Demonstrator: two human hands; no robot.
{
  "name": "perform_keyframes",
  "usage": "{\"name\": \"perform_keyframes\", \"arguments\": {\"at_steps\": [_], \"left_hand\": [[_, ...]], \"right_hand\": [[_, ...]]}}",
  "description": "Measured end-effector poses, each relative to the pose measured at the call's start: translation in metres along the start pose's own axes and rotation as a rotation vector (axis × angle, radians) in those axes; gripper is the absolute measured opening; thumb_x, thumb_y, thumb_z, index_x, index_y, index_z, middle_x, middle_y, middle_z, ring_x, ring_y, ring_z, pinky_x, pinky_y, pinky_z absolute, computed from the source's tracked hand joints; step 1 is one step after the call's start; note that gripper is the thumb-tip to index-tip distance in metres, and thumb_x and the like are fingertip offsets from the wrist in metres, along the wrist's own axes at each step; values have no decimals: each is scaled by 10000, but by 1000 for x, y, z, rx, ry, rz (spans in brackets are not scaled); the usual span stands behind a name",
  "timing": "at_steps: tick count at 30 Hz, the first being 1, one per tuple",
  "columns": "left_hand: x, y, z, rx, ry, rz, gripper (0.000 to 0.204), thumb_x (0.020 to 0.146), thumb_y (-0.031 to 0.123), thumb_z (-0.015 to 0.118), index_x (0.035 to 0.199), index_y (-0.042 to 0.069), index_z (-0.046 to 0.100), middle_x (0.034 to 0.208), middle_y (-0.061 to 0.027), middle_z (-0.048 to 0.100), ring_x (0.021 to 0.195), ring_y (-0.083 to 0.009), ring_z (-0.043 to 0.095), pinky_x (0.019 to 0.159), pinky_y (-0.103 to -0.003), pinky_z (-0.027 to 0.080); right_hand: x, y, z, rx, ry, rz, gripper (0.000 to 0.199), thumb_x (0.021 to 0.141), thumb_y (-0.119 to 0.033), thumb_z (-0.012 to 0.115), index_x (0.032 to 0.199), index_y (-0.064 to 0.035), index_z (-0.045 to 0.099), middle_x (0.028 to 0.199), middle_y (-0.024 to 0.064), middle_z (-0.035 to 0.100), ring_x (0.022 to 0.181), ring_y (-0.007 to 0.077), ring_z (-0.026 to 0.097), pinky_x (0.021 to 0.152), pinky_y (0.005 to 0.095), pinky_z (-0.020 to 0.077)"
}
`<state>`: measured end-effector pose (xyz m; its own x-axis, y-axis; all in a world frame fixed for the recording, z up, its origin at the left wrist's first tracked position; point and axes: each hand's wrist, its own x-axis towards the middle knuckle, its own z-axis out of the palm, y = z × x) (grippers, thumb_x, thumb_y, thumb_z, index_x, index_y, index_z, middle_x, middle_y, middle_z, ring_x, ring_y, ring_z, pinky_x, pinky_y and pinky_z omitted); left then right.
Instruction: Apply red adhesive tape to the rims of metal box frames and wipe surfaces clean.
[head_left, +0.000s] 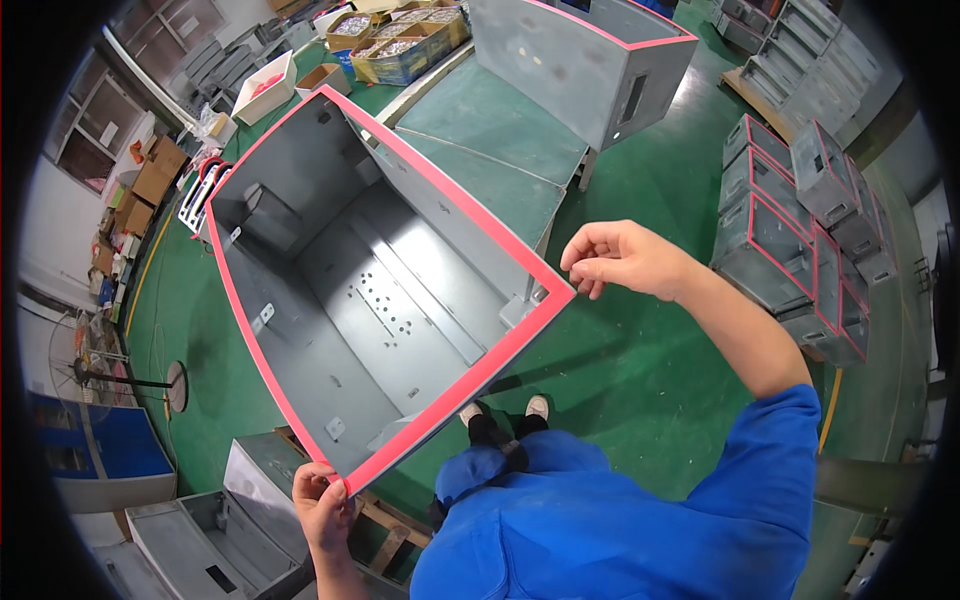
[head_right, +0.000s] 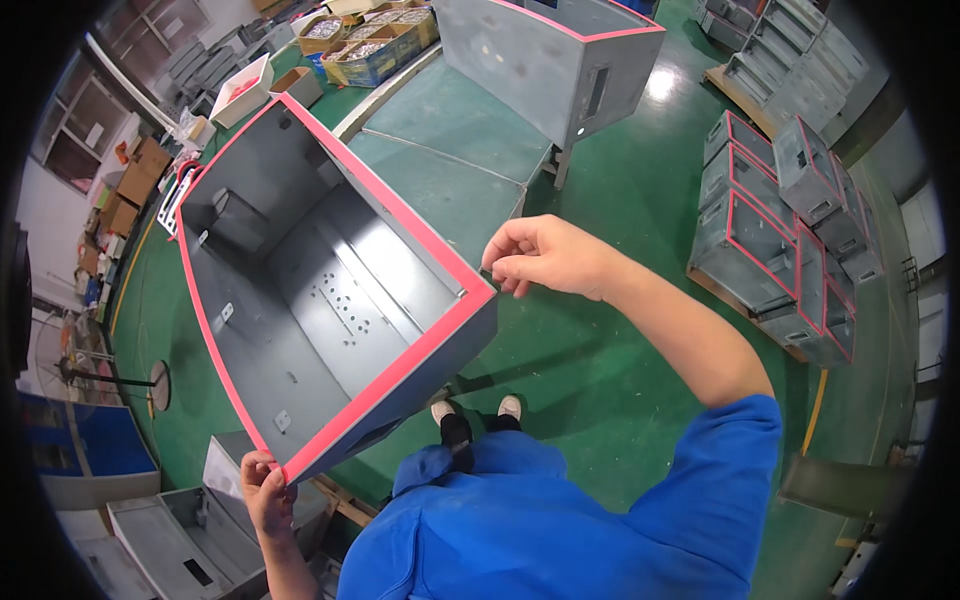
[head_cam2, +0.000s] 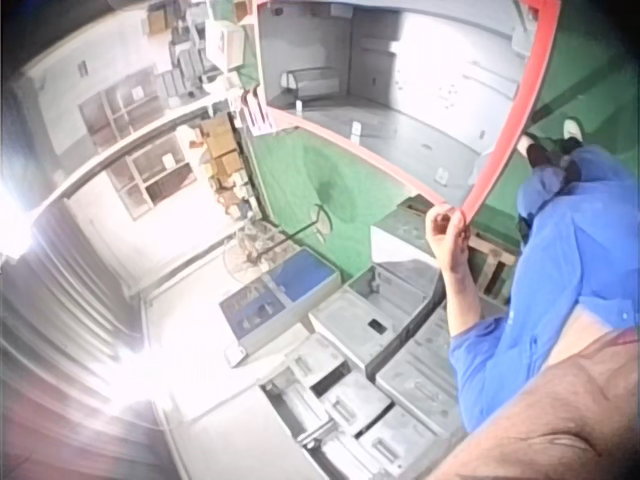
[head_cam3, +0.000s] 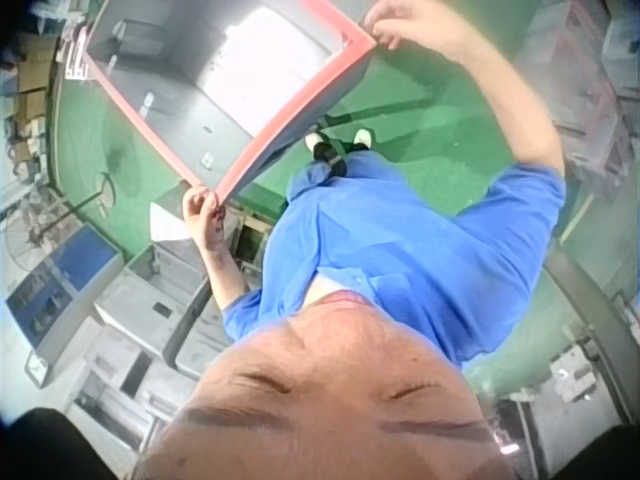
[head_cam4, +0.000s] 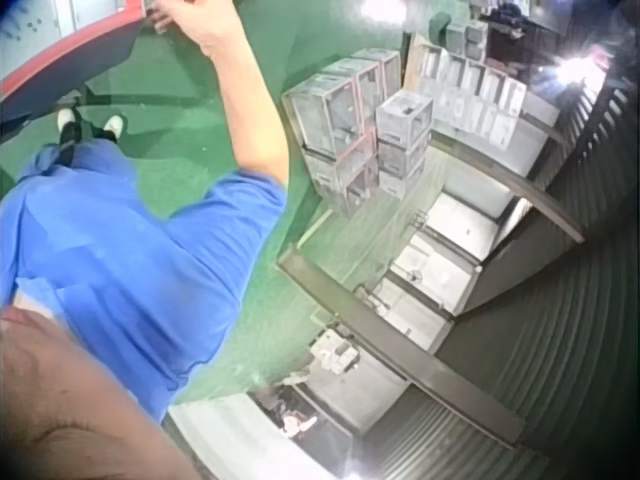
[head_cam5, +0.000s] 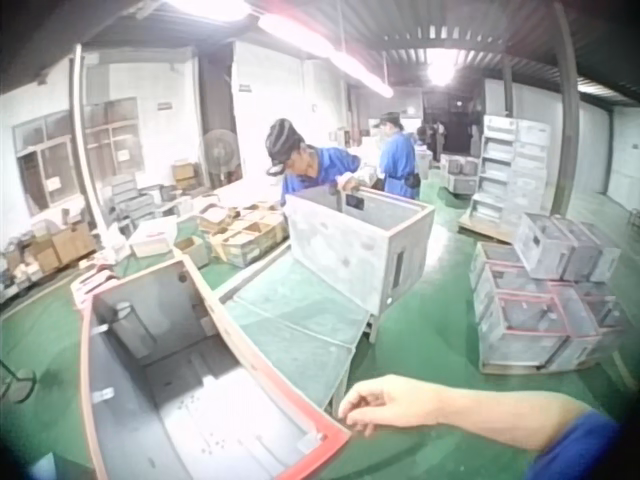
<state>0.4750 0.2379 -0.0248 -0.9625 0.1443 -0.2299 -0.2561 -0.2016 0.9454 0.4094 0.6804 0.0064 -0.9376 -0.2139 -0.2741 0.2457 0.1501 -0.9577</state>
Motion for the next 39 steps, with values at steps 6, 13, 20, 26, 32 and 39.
{"name": "perform_keyframes", "arguments": {"at_steps": [6, 13, 20, 26, 32, 39], "left_hand": [[1, -3, -2, -79, -12, 48, 187, 738, -9, 577, 892, 36, 480, 684, -43, 516, 448, -52, 424, 351, -159, 293], [9, 6, -22, -3, -153, -53, 160, 737, -50, 576, 880, 0, 525, 665, -42, 518, 457, -62, 438, 381, -189, 346], [35, 25, -36, 286, -550, -203, 250, 784, -7, 584, 1034, -6, 582, 766, -96, 609, 545, -87, 554, 458, -190, 432], [72, 23, -38, 284, -1092, -53, 345, 837, 0, 520, 1180, 34, 503, 716, -31, 607, 521, -63, 558, 483, -185, 446], [75, 19, -48, 445, -1230, 240, 360, 860, 37, 492, 1218, 55, 468, 573, -48, 545, 440, -86, 535, 446, -210, 427], [118, 65, -43, 397, -1235, 712, 279, 836, -5, 469, 1103, -41, 539, 684, -89, 589, 616, -140, 575, 590, -250, 471]], "right_hand": [[-5, 17, 31, 50, 130, 27, 276, 817, -241, 589, 965, -23, 507, 870, 41, 545, 784, 105, 513, 654, 252, 443], [-13, 16, 47, 179, 236, 6, 248, 826, -239, 565, 957, -34, 521, 863, 25, 545, 805, 99, 509, 686, 244, 427], [-15, 27, 74, 153, 570, -87, 211, 859, -273, 505, 914, -79, 568, 908, -4, 566, 862, 88, 505, 770, 259, 391], [-2, 34, 99, 224, 869, -140, 148, 819, -257, 557, 825, -109, 558, 852, -16, 563, 840, 89, 507, 773, 265, 377], [2, 30, 120, 275, 1061, -63, 160, 837, -265, 531, 870, -112, 563, 878, -21, 546, 853, 90, 495, 793, 283, 378], [12, 36, 121, 265, 1159, -42, 214, 815, -348, 573, 789, -137, 551, 825, -35, 545, 803, 80, 489, 770, 278, 373]]}}
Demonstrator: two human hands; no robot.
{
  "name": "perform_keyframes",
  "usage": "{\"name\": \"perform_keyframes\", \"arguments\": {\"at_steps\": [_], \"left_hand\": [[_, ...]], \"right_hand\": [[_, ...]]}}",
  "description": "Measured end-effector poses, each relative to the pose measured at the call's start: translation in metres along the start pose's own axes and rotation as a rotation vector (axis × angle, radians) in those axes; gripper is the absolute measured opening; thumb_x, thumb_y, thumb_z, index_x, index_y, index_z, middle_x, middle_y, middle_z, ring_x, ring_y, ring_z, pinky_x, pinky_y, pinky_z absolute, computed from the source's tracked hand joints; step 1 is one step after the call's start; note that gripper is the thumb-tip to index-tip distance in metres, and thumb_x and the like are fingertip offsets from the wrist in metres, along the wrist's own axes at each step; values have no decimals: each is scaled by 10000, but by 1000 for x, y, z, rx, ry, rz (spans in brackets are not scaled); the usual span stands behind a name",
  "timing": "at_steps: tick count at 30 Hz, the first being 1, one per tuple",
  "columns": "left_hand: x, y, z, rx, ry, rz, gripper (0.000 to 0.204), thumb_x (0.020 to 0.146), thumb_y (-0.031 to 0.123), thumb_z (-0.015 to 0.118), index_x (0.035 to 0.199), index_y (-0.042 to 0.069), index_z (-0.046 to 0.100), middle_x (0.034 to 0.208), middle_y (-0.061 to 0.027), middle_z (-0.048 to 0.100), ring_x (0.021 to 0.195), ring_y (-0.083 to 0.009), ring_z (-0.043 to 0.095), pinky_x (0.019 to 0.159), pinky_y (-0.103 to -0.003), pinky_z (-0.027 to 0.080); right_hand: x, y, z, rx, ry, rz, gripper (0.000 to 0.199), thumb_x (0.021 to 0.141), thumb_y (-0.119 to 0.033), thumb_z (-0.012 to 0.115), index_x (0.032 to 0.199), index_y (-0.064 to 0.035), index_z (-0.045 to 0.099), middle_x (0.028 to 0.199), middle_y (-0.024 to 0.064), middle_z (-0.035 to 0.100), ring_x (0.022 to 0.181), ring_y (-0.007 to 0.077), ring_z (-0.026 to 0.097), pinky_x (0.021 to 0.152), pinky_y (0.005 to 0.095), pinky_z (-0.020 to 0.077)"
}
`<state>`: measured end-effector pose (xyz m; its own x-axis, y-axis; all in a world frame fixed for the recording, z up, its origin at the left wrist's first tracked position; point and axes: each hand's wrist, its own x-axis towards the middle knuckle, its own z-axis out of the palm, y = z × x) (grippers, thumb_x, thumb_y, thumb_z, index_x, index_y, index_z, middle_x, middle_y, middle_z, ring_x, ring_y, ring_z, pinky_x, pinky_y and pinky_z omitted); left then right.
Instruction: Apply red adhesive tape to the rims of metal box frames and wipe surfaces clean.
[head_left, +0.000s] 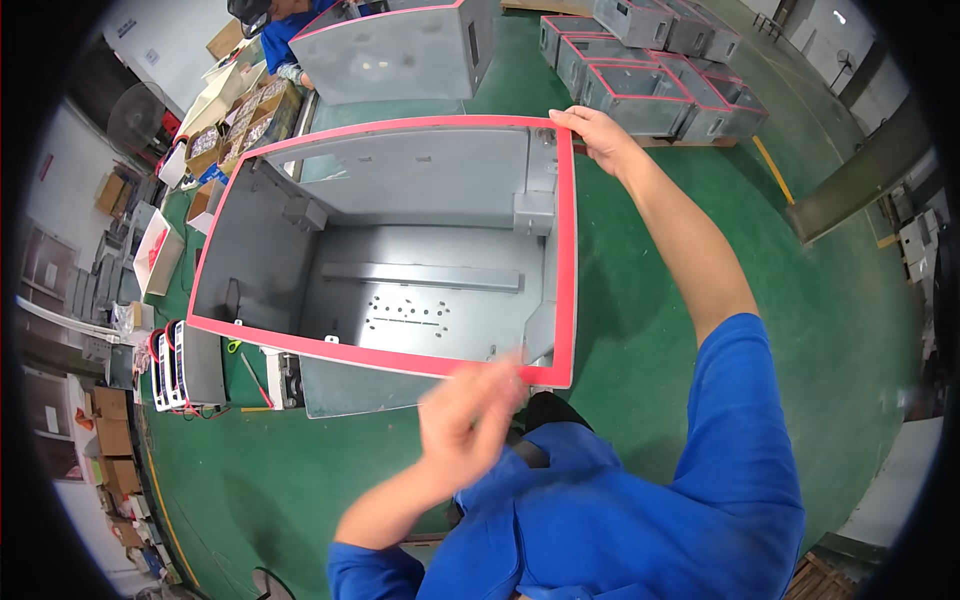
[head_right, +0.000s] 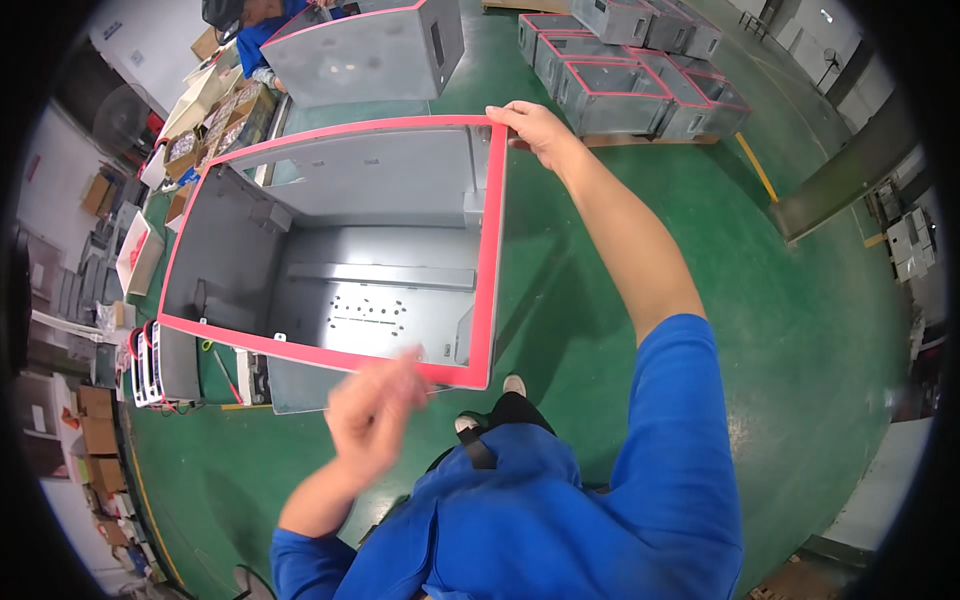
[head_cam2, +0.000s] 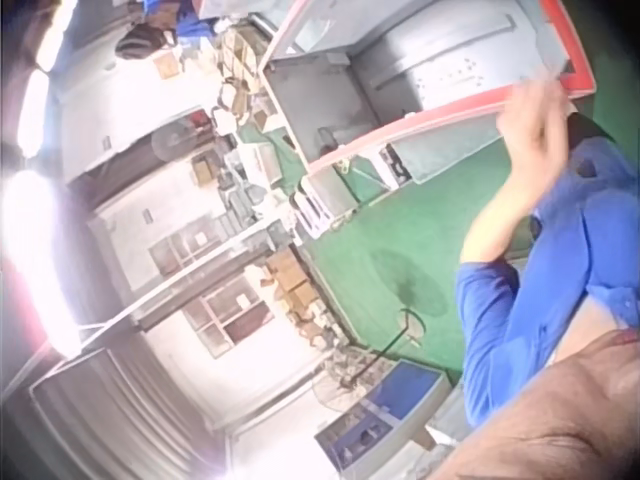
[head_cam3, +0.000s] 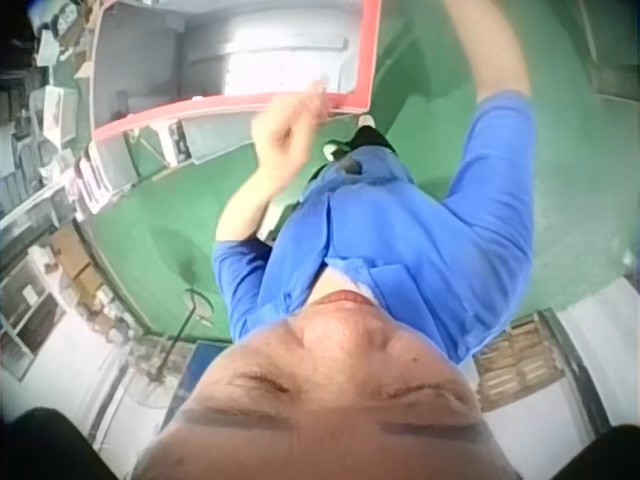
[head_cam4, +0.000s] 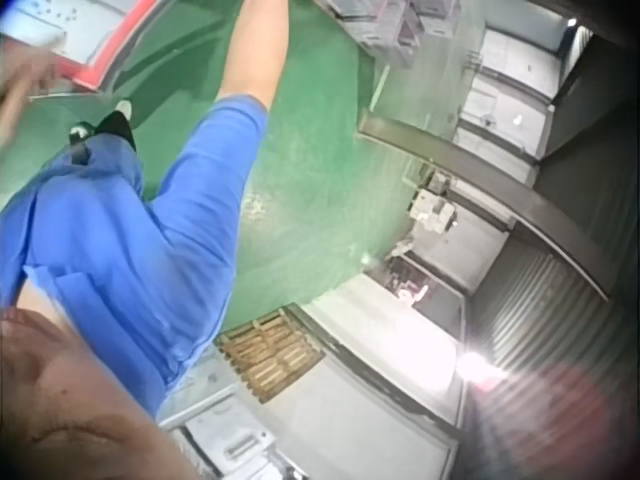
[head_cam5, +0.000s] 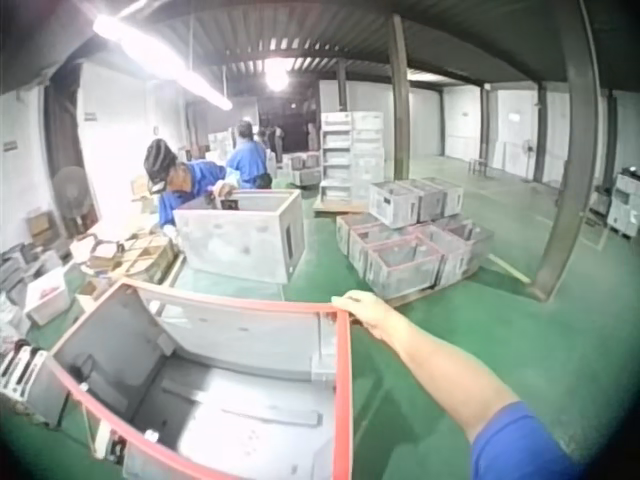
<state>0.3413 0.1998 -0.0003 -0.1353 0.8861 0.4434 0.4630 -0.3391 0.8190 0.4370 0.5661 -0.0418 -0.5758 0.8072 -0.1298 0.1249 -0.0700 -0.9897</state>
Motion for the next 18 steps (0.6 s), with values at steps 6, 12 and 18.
{"name": "perform_keyframes", "arguments": {"at_steps": [6, 12, 18], "left_hand": [[80, -26, 21, -718, 37, -682, 392, 894, 156, 435, 1233, -37, 396, 1129, -157, 517, 1012, -194, 508, 885, -310, 394], [99, -28, 51, -946, -6, -859, 490, 901, 205, 440, 1303, -23, 277, 1152, -84, 498, 1039, -144, 474, 914, -271, 364], [109, -27, 62, -1035, 33, -890, 400, 907, 179, 400, 1260, -5, 360, 1149, -72, 499, 1018, -143, 485, 885, -279, 388]], "right_hand": [[8, 12, 4, 15, 90, -106, 252, 812, -344, 566, 729, -107, 550, 713, -32, 514, 674, 77, 446, 642, 235, 364], [8, 14, 9, 19, 150, -163, 279, 828, -328, 535, 701, -81, 548, 648, -33, 488, 599, 77, 393, 590, 231, 354], [-5, 9, 10, 97, 82, -91, 274, 866, -359, 489, 867, -96, 568, 827, -11, 562, 782, 86, 502, 745, 269, 394]]}}
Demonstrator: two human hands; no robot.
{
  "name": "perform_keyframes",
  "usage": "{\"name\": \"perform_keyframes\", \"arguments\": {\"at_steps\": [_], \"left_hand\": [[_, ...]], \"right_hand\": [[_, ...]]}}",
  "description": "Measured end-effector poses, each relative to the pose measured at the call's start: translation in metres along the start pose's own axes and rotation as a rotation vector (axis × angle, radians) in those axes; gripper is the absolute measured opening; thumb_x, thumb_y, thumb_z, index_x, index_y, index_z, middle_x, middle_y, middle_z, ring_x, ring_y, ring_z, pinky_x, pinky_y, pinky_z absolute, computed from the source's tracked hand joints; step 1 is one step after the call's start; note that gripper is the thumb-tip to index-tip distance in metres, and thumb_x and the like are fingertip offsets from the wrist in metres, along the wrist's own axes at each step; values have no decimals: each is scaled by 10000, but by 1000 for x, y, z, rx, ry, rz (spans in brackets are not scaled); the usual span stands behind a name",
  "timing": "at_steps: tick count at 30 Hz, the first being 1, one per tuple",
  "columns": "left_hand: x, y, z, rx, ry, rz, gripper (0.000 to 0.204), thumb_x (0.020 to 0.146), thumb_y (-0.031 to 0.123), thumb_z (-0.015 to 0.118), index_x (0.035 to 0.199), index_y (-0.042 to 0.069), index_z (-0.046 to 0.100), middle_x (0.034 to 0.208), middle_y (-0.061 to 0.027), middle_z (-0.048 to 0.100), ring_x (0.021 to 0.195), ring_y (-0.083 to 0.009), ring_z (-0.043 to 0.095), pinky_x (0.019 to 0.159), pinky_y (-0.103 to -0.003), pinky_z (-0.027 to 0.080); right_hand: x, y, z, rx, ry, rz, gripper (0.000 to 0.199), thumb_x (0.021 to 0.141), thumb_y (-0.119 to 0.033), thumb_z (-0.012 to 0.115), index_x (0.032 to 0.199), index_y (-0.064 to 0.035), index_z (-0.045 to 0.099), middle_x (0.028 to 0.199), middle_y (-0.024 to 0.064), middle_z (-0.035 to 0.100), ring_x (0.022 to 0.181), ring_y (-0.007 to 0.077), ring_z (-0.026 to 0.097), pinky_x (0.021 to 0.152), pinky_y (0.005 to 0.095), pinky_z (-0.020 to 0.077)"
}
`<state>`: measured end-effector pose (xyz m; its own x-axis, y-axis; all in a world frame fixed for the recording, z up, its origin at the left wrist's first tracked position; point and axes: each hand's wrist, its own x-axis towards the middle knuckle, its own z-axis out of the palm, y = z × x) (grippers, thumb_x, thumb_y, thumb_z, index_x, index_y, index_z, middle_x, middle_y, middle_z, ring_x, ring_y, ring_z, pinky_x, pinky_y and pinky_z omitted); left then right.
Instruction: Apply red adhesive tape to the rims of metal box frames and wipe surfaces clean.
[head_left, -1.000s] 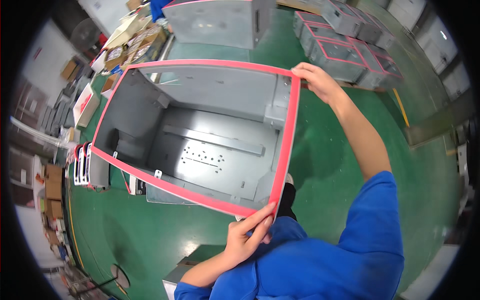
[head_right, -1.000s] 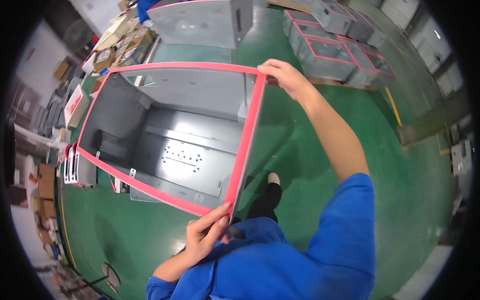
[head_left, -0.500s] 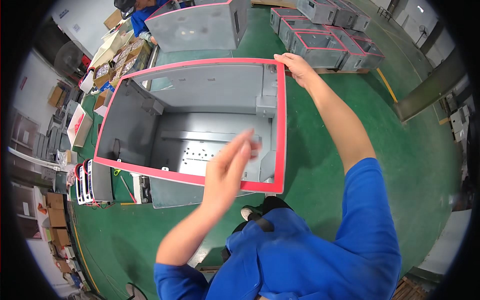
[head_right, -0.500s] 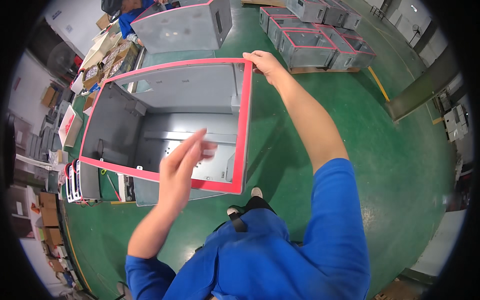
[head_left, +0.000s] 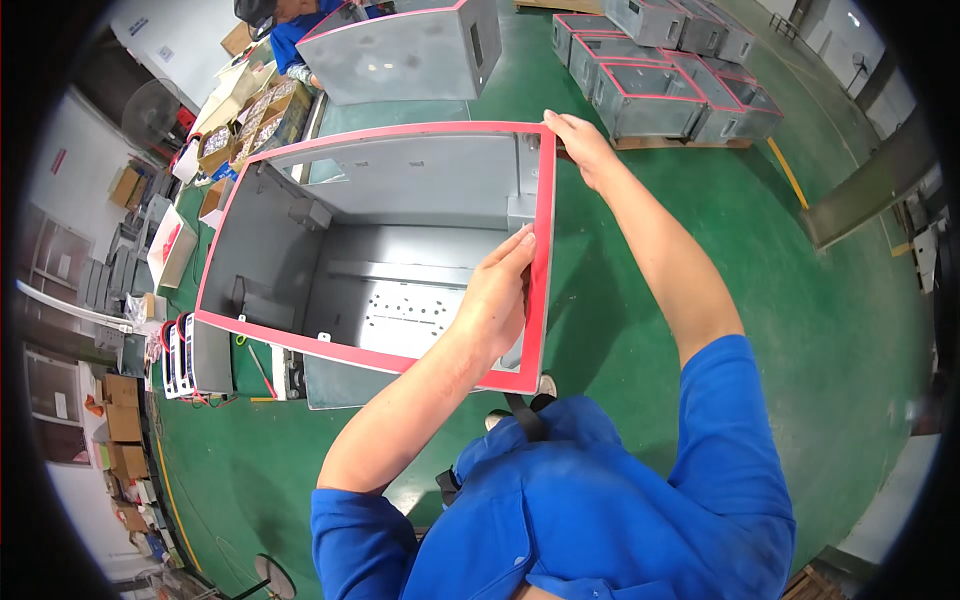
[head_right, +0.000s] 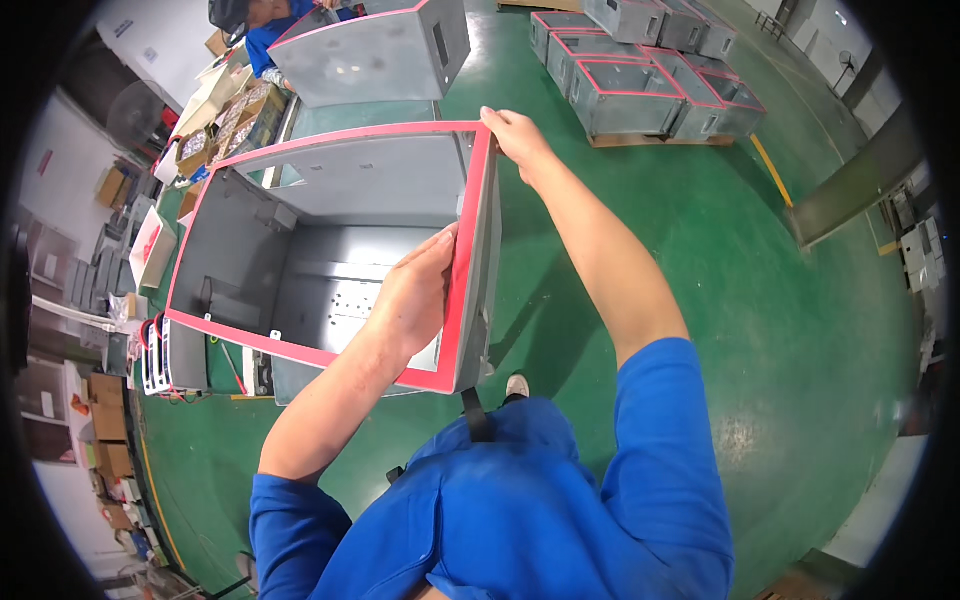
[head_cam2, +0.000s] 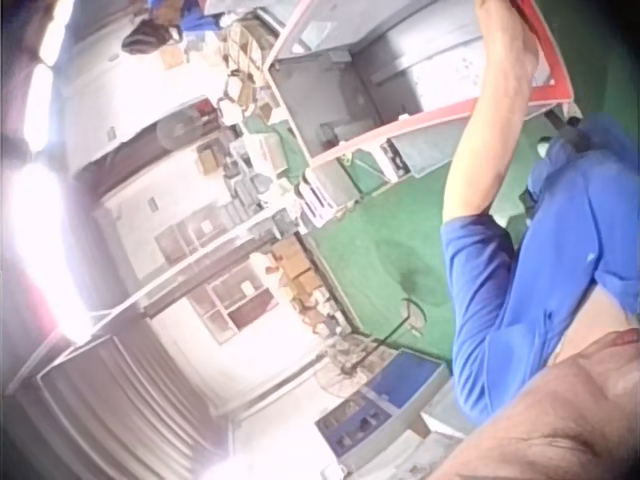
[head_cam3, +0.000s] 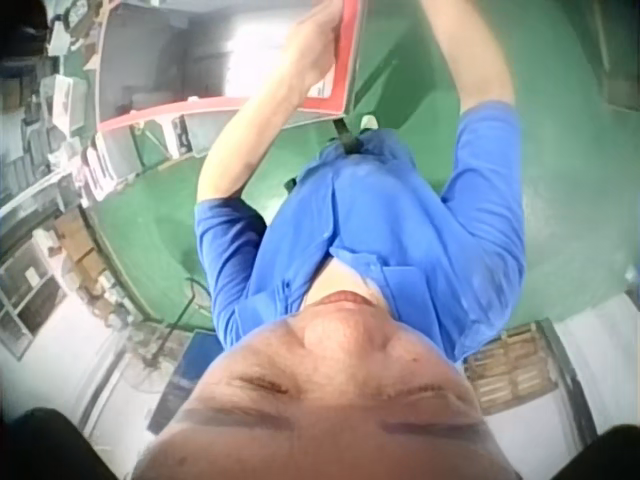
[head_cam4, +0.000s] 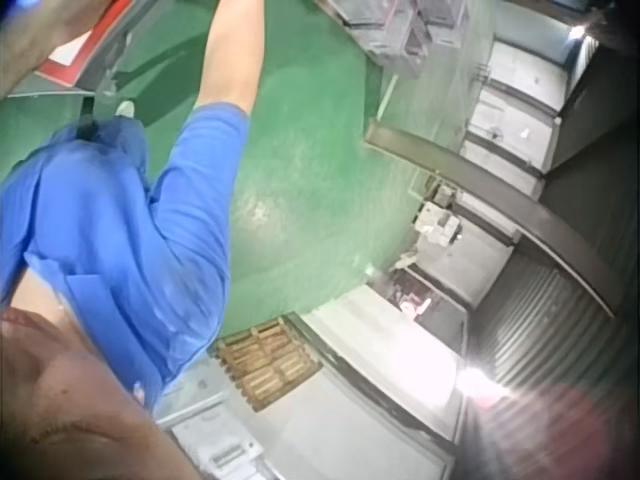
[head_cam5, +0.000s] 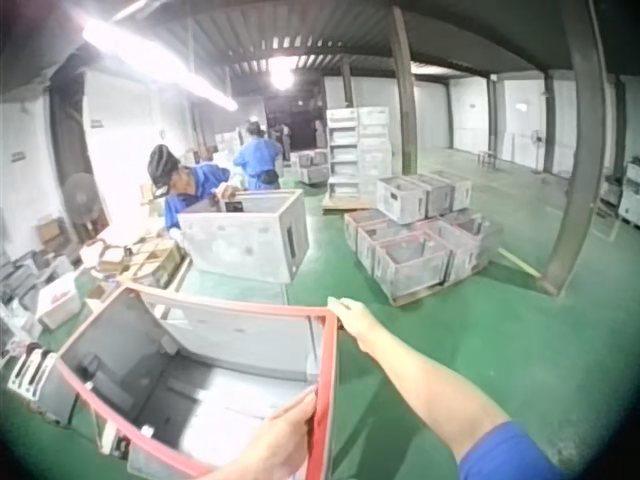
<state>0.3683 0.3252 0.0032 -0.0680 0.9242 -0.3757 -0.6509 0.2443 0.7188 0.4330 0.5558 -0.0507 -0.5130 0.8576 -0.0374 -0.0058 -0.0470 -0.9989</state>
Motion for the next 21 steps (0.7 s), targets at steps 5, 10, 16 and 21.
{"name": "perform_keyframes", "arguments": {"at_steps": [5, 10, 16, 21], "left_hand": [[0, 0, 5, -9, 7, 10, 392, 906, 157, 392, 1259, -10, 360, 1157, -79, 499, 1025, -141, 491, 885, -272, 392], [-2, -1, 5, -27, -6, 6, 437, 900, 168, 428, 1290, -1, 322, 1165, -72, 499, 1048, -124, 477, 899, -254, 377], [-2, -3, 6, 2, 48, -3, 463, 893, 188, 452, 1296, 1, 318, 1153, -71, 503, 1029, -112, 478, 866, -239, 382], [-1, -6, 6, 34, 72, 10, 462, 892, 193, 454, 1293, 2, 326, 1150, -65, 496, 1028, -107, 468, 866, -232, 370]], "right_hand": [[-18, 17, -7, 88, 194, -105, 264, 887, -254, 443, 952, -30, 568, 882, 37, 581, 829, 130, 541, 736, 262, 411], [-54, 14, -9, -33, 275, -347, 213, 889, -145, 431, 996, -2, 547, 939, 72, 594, 912, 134, 548, 775, 258, 424], [-94, -8, -1, -480, 148, -774, 209, 818, -7, 445, 1004, -10, 541, 1030, 111, 567, 960, 229, 541, 829, 313, 420], [-118, -21, 4, -873, -82, -1054, 368, 697, 43, 476, 1046, -43, 553, 1107, 87, 543, 1084, 240, 484, 931, 389, 367]]}}
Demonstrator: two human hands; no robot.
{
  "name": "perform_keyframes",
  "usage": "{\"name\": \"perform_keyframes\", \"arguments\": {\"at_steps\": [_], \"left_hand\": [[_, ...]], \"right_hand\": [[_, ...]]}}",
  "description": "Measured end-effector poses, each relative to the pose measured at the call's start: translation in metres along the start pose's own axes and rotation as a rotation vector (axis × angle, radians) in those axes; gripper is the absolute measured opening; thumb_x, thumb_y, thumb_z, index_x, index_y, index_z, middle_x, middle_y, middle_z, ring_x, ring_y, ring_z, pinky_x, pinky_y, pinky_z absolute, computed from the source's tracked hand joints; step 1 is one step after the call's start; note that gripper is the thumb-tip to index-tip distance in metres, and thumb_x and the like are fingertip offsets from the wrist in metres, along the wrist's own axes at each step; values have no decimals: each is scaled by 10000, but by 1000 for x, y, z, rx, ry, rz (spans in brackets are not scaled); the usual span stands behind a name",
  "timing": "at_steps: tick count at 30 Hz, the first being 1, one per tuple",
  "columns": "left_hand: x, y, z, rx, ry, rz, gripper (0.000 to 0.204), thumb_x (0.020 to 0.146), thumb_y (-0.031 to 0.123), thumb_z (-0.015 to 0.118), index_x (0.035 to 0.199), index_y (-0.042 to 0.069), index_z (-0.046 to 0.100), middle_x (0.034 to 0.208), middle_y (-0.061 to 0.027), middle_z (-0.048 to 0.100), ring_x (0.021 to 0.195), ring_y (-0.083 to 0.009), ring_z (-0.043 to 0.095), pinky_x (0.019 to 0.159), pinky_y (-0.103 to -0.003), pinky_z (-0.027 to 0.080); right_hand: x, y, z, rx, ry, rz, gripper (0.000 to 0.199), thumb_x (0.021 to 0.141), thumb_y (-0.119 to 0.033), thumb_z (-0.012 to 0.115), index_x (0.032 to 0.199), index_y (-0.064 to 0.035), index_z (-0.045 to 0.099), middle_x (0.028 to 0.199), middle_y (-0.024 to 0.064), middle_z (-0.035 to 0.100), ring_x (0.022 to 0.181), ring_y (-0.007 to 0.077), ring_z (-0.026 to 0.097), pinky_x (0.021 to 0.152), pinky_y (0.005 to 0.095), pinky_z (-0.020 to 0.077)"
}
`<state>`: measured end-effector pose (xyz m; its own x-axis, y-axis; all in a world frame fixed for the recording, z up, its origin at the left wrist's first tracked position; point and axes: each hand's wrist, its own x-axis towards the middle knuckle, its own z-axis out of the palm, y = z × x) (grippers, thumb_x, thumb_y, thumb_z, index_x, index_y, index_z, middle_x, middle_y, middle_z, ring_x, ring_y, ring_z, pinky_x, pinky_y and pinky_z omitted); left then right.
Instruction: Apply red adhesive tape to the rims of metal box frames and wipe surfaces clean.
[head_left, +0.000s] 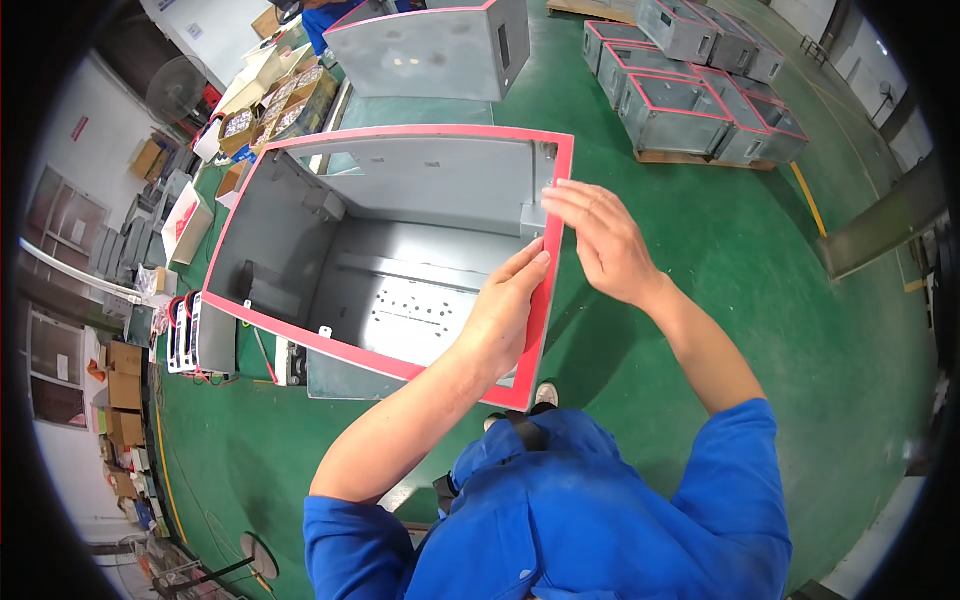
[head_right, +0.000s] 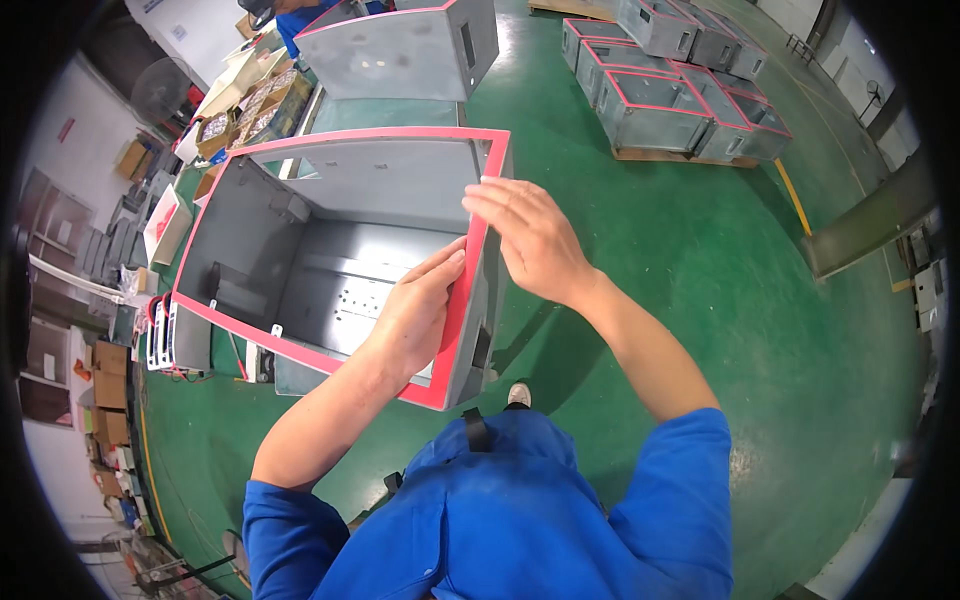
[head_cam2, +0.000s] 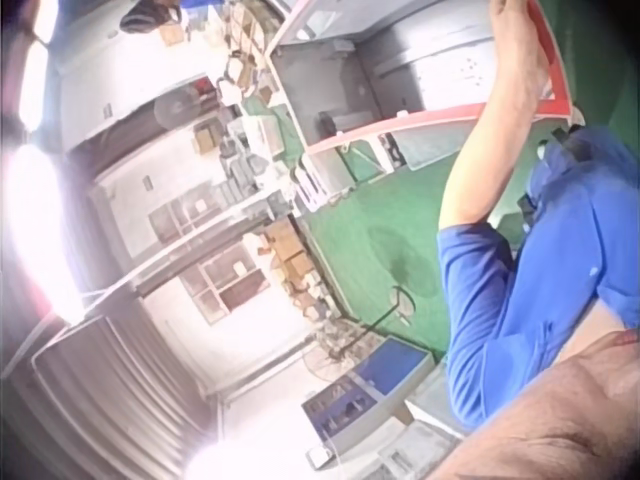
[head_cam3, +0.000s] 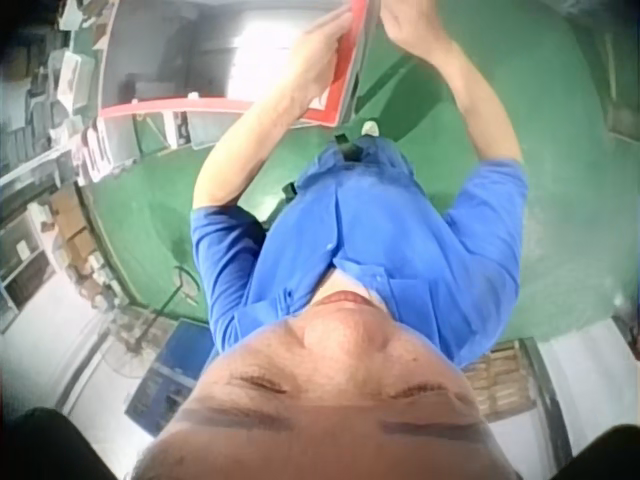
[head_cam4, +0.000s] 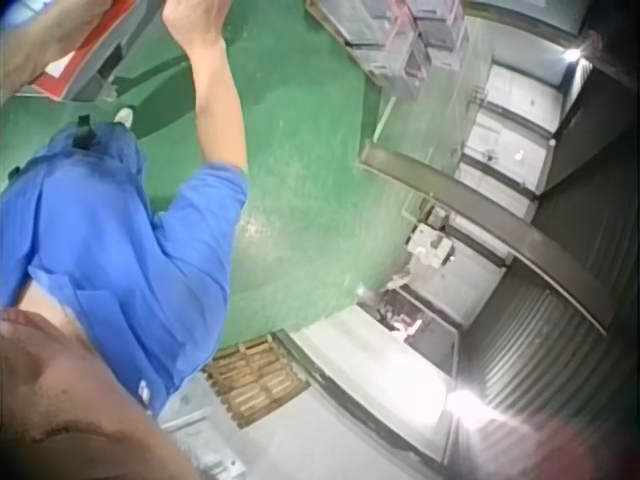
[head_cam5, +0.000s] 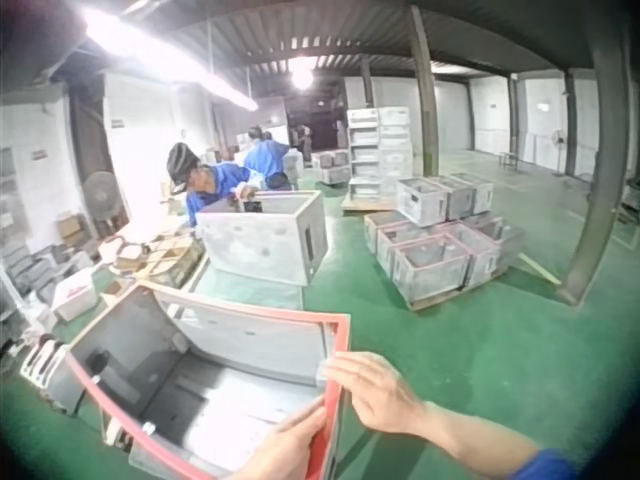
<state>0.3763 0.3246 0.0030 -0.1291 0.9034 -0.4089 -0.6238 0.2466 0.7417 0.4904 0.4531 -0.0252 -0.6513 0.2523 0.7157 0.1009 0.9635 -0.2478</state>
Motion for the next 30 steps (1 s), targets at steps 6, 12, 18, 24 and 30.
{"name": "perform_keyframes", "arguments": {"at_steps": [6, 12, 18, 24, 30], "left_hand": [[-4, 2, 3, 36, 23, 27, 471, 893, 203, 452, 1296, 0, 318, 1195, -78, 458, 1077, -115, 433, 902, -239, 342], [-16, -4, -2, 53, -3, 9, 501, 897, 217, 443, 1312, -10, 279, 1236, -102, 428, 1118, -135, 410, 933, -251, 323], [-26, -8, -2, 83, -8, 7, 534, 901, 242, 436, 1324, -18, 240, 1259, -121, 409, 1162, -153, 373, 963, -262, 299], [-30, -9, -1, 90, -9, 37, 512, 903, 269, 432, 1302, -18, 290, 1286, -128, 379, 1187, -166, 347, 972, -267, 290], [-26, -13, -12, 61, -66, -6, 511, 907, 313, 417, 1286, -17, 322, 1304, -132, 357, 1207, -173, 324, 989, -276, 260]], "right_hand": [[-10, -13, 6, -122, -76, -120, 320, 741, -4, 476, 1049, -28, 562, 1130, 85, 547, 1096, 227, 485, 938, 385, 366], [-13, -14, 7, -132, -71, -123, 346, 732, 15, 465, 1064, -21, 556, 1137, 100, 542, 1091, 234, 490, 934, 383, 371], [-13, -20, 5, -129, -93, -109, 393, 704, 52, 463, 1084, -11, 541, 1154, 109, 531, 1103, 247, 481, 935, 390, 370], [-18, -42, 1, -107, -103, -149, 335, 723, 15, 487, 1054, 28, 545, 1161, 126, 524, 1110, 263, 476, 939, 395, 368], [-26, -50, 5, -113, -81, -180, 276, 737, -25, 505, 996, 40, 576, 1142, 139, 533, 1083, 273, 497, 929, 398, 380]]}}
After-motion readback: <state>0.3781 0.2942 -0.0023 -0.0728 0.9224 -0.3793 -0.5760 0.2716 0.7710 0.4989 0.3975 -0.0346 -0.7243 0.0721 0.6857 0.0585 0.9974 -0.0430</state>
